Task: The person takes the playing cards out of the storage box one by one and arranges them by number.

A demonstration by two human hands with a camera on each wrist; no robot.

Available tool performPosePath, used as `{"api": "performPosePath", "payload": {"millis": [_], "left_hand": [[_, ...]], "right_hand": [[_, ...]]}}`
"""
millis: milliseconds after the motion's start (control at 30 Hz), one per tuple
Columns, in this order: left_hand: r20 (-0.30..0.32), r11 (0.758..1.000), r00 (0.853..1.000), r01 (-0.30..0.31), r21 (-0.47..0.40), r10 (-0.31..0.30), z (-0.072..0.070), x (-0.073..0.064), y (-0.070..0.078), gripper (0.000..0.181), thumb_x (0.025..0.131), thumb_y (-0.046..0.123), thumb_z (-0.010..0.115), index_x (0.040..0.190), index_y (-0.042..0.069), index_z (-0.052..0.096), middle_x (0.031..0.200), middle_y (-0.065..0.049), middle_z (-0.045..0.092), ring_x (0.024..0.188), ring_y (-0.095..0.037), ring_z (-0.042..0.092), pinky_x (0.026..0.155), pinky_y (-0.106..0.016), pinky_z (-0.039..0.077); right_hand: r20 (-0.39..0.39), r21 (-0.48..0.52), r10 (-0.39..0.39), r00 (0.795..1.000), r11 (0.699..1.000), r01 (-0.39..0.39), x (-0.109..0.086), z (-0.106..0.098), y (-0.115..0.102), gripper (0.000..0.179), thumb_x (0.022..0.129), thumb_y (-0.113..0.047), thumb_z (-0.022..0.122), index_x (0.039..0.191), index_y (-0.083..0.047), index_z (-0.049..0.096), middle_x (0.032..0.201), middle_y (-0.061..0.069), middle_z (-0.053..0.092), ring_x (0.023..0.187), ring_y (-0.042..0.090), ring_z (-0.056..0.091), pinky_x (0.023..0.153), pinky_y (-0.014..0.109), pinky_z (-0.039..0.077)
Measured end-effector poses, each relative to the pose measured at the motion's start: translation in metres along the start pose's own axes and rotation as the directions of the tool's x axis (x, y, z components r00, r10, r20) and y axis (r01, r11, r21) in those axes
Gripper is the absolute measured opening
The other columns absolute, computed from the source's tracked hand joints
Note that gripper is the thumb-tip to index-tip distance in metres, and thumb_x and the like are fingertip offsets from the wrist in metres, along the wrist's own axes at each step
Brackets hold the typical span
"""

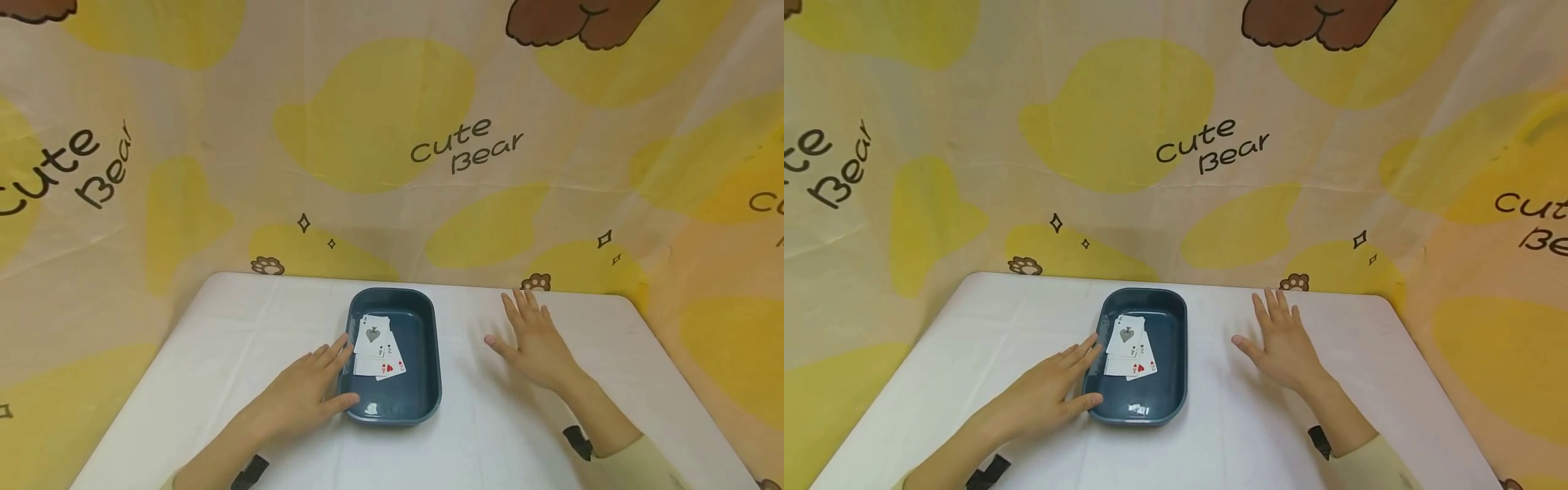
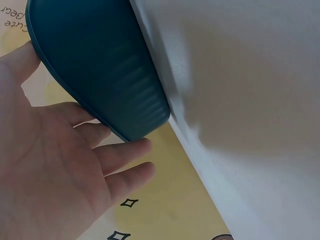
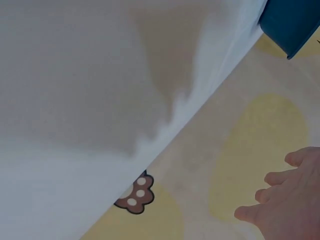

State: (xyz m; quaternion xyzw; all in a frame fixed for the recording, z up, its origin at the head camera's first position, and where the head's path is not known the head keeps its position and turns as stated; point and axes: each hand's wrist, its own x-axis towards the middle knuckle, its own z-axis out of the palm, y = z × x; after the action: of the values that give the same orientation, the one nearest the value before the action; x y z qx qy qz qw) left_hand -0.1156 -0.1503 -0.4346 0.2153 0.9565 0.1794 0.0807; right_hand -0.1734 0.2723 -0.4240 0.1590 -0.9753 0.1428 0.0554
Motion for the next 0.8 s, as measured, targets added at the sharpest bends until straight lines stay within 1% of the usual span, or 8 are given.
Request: {"api": "performPosePath", "payload": {"millis": [133,267,400,533,667,800], "left_hand": [[-0.003,1.0,1.0,-0.005,-0.023,0.005,0.0,-0.002,-0.001,0.086,0.099,0.06,0.064,0.163,0.01,0.038,0.174,-0.001,0.021,0.151,-0.039,0.037,0.12,-0.058,0.034],[-0.005,1.0,1.0,-0.016,-0.024,0.016,0.0,-0.003,-0.002,0.088,0.099,0.065,0.06,0.164,0.01,0.036,0.174,-0.002,0.021,0.151,-0.037,0.039,0.119,-0.057,0.036],[-0.006,0.999,1.0,-0.018,-0.028,0.018,0.0,-0.003,-0.002,0.089,0.099,0.065,0.059,0.164,0.01,0.036,0.174,-0.002,0.02,0.15,-0.037,0.04,0.119,-0.056,0.036],[-0.002,0.999,1.0,-0.012,-0.032,0.012,0.0,-0.003,-0.002,0.088,0.099,0.063,0.061,0.164,0.009,0.035,0.174,-0.002,0.02,0.15,-0.037,0.04,0.119,-0.056,0.037],[-0.004,0.999,1.0,-0.013,-0.03,0.013,0.0,-0.003,-0.001,0.087,0.099,0.06,0.063,0.164,0.008,0.036,0.174,-0.003,0.02,0.15,-0.037,0.04,0.119,-0.056,0.037],[-0.009,1.0,1.0,-0.021,-0.015,0.021,0.001,-0.003,-0.001,0.088,0.099,0.06,0.064,0.164,0.008,0.035,0.174,-0.003,0.02,0.151,-0.036,0.039,0.119,-0.056,0.037]], "right_hand": [[0.0,0.008,-0.017,1.0,1.0,0.017,0.005,0.004,-0.007,0.092,0.103,-0.056,0.059,0.163,0.004,0.025,0.171,0.029,0.014,0.158,0.047,0.003,0.121,0.071,0.011],[-0.006,0.032,-0.038,0.999,0.999,0.038,0.009,0.006,-0.015,0.092,0.102,-0.056,0.06,0.163,0.004,0.026,0.171,0.027,0.014,0.159,0.046,0.004,0.122,0.071,0.011],[-0.026,0.055,-0.061,0.998,0.997,0.063,0.012,0.007,-0.025,0.094,0.1,-0.054,0.064,0.164,0.003,0.026,0.171,0.025,0.016,0.159,0.044,0.009,0.122,0.069,0.015],[-0.05,0.094,-0.083,0.995,0.992,0.088,0.017,0.01,-0.034,0.096,0.098,-0.052,0.069,0.164,0.002,0.025,0.172,0.022,0.017,0.158,0.042,0.015,0.123,0.066,0.017],[-0.081,0.116,-0.108,0.991,0.986,0.117,0.024,0.014,-0.043,0.097,0.096,-0.051,0.072,0.164,0.001,0.027,0.171,0.022,0.021,0.156,0.044,0.022,0.123,0.065,0.02],[-0.105,0.136,-0.131,0.986,0.98,0.145,0.03,0.019,-0.053,0.096,0.094,-0.051,0.074,0.163,0.0,0.03,0.17,0.022,0.025,0.154,0.046,0.028,0.121,0.065,0.026]]}}
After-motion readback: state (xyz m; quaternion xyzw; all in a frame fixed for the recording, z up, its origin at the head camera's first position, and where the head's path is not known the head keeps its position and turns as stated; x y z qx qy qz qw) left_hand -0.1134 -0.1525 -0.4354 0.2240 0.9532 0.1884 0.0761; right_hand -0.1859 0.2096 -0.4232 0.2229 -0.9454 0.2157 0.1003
